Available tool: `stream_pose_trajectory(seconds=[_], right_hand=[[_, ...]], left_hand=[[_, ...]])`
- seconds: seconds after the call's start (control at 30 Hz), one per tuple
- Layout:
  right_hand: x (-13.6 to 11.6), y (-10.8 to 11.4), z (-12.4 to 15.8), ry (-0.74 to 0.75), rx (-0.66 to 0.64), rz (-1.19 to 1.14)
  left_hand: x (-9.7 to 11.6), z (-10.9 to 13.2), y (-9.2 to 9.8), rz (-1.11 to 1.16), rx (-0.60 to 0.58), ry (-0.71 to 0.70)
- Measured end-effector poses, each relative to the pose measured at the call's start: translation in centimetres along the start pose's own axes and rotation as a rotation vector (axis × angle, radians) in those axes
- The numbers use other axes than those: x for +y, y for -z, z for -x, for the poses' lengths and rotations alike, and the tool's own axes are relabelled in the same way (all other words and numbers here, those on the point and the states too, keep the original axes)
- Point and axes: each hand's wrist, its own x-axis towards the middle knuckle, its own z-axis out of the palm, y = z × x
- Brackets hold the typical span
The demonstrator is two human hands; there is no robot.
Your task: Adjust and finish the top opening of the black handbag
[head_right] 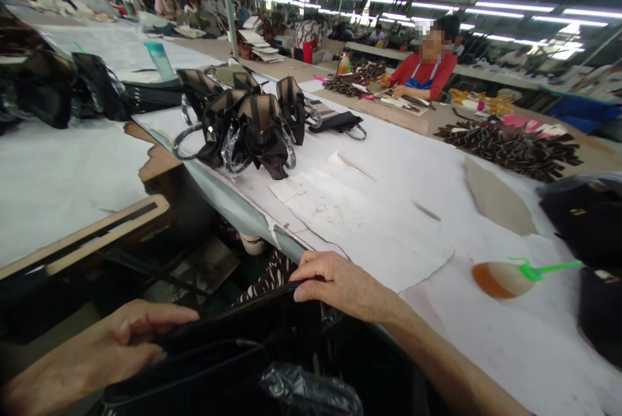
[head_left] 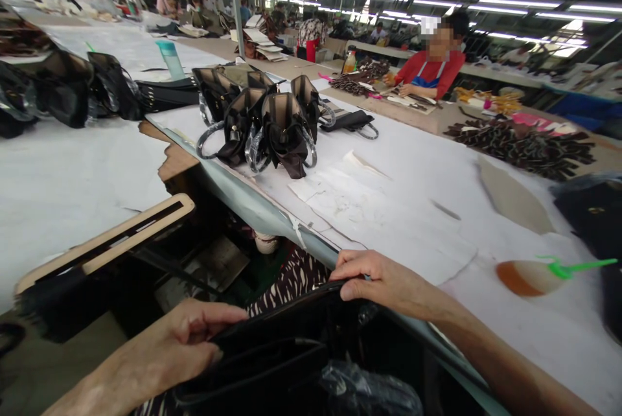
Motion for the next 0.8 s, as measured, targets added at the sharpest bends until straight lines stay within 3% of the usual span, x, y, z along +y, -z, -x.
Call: stream_pose_trajectory(seconds=[0.17,0.37,0.63,0.8], right_hand=[[0.2,-0.2,-0.4,0.002,-0.007,-0.002],[0.2,-0.5,-0.4,0.007,0.003,0.024],[0.5,-1.3,-0.7,0.09,0.053,0.193],[0.7,-1.6,-0.2,0.136,0.122,0.321]], left_hand=[[-0.8,-0.2,0.3,0.002,-0.046,-0.062],[0.2,0.2,-0.5,-0.01,-0.163,-0.109],[0.7,0.3,-0.6,-0.037,-0.106,-0.076],[0.9,-0.2,-0.1,0.007,-0.148,-0.152]])
